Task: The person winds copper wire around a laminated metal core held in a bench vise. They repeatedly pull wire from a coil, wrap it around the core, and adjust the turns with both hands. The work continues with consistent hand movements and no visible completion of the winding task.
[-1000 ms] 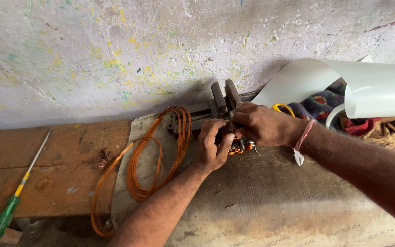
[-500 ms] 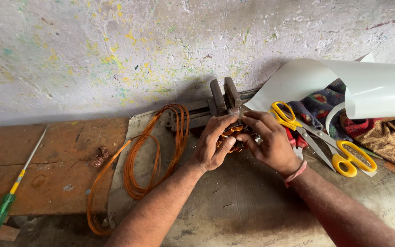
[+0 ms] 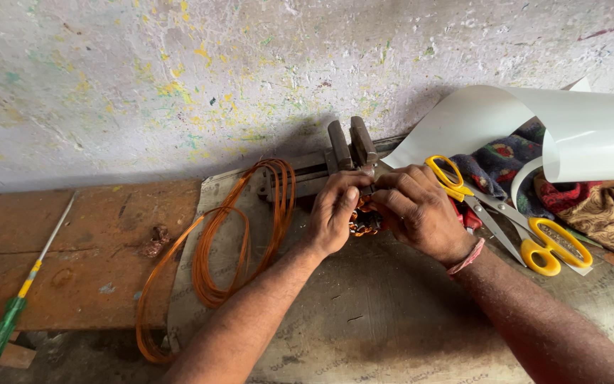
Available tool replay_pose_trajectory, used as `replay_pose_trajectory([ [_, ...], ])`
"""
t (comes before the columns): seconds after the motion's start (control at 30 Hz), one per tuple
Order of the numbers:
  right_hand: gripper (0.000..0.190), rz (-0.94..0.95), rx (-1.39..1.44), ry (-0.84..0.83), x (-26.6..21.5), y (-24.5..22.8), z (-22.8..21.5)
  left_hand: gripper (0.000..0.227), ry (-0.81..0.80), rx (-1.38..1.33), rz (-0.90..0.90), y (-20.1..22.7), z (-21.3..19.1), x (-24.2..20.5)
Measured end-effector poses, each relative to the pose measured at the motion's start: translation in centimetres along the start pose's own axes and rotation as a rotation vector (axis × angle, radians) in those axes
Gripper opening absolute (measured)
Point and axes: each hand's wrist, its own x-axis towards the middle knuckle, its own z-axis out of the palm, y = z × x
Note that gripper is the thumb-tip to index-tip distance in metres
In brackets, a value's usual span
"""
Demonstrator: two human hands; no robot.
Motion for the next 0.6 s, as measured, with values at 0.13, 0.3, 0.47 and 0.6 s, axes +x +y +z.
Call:
replay_pose_trajectory([
  [0.13,0.025,0.032,0.066,-0.027,0.4,-0.2,0.1,0.041,0.029,0.037,-0.044,0.4,0.3,-0.1],
  [0.3,0.023,0.056,0.089,-0.034,0.7,-0.3,0.4,0.041,0.035,0.028,-0.008,0.9,0.4,0.3],
  [0.47,0.024,0.032,0.026,0.018,0.4,-0.2,1.0,0.041,0.043,0.136,-0.027,0.7,0.4,0.2],
  [0.6,0.029,0.020,-0.022,0.050,0.4,-0.5,1.3,0.040,0.038,0.255,0.030,0.3,0.4,0.1],
])
